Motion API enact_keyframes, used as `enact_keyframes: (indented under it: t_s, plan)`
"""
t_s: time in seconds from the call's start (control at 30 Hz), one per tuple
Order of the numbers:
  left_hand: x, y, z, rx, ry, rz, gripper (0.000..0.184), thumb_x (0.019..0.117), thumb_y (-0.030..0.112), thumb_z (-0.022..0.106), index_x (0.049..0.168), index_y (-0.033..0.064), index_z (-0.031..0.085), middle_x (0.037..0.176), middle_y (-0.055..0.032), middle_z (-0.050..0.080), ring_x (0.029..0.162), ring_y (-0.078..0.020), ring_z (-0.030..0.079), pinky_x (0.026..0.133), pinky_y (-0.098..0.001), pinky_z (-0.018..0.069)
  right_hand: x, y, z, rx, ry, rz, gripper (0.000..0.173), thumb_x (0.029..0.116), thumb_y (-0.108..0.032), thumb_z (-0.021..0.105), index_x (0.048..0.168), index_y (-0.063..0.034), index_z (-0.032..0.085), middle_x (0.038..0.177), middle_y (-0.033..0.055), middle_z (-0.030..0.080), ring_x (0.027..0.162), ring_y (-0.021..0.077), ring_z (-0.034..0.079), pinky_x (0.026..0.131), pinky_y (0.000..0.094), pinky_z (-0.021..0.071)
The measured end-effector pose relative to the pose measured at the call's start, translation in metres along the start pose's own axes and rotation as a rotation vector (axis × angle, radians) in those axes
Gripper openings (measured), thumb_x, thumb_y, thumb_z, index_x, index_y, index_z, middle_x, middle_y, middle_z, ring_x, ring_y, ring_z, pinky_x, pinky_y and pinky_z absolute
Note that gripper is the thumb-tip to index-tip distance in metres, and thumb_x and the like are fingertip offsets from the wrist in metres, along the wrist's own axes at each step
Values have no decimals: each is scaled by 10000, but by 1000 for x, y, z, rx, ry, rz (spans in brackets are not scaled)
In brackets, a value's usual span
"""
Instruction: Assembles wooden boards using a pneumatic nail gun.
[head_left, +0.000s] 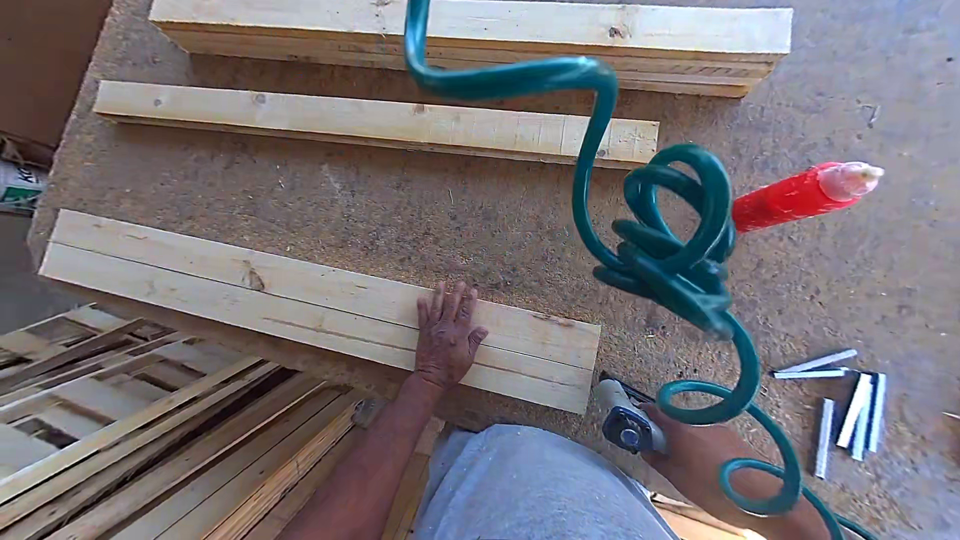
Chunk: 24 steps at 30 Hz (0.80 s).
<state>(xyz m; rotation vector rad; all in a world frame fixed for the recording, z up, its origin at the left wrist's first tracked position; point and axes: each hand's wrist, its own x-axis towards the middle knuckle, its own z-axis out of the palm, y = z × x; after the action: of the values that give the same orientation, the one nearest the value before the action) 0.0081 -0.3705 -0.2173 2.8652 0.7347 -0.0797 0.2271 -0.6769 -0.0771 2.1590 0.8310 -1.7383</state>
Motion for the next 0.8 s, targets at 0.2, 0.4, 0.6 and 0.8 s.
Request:
enact_keyframes:
  t_s: [0.2,0.4,0.6,0.8]
  plan:
    - [-4,-25,7,117,-27,-53,940,937,821,205,1629,195,315,1720,-60,195,1591,-377,71,1228,-694,92,-17,-26,-6,-19,-27,-59,631,928,-494,676,1468,-208,523,1126,195,726,1044,425,702,872,656,536]
    - [-4,-28,14,-32,-23,-112,813,953,729,399,1544,175,469,1625,-84,403,1562,-357,216,1247,-643,149,14,-61,-1,31,66,-265,529,929,-505,618,1332,-165,588,1129,186,720,1019,434,705,803,679,536]
    - [28,13,-58,-66,-306,-277,753,946,658,566,1476,124,559,1587,-117,460,1542,-384,266,1232,-645,135,16,-108,-39,71,-105,-203,514,971,-429,595,1388,-131,564,1209,209,693,1118,428,674,868,655,516]
    - [2,-24,5,-56,101,-110,777,931,796,400,1420,235,621,1508,-53,561,1506,-343,361,1215,-662,202,28,-109,-35,32,-157,-92,611,922,-444,660,1445,-172,499,1175,175,701,1081,399,688,875,629,539]
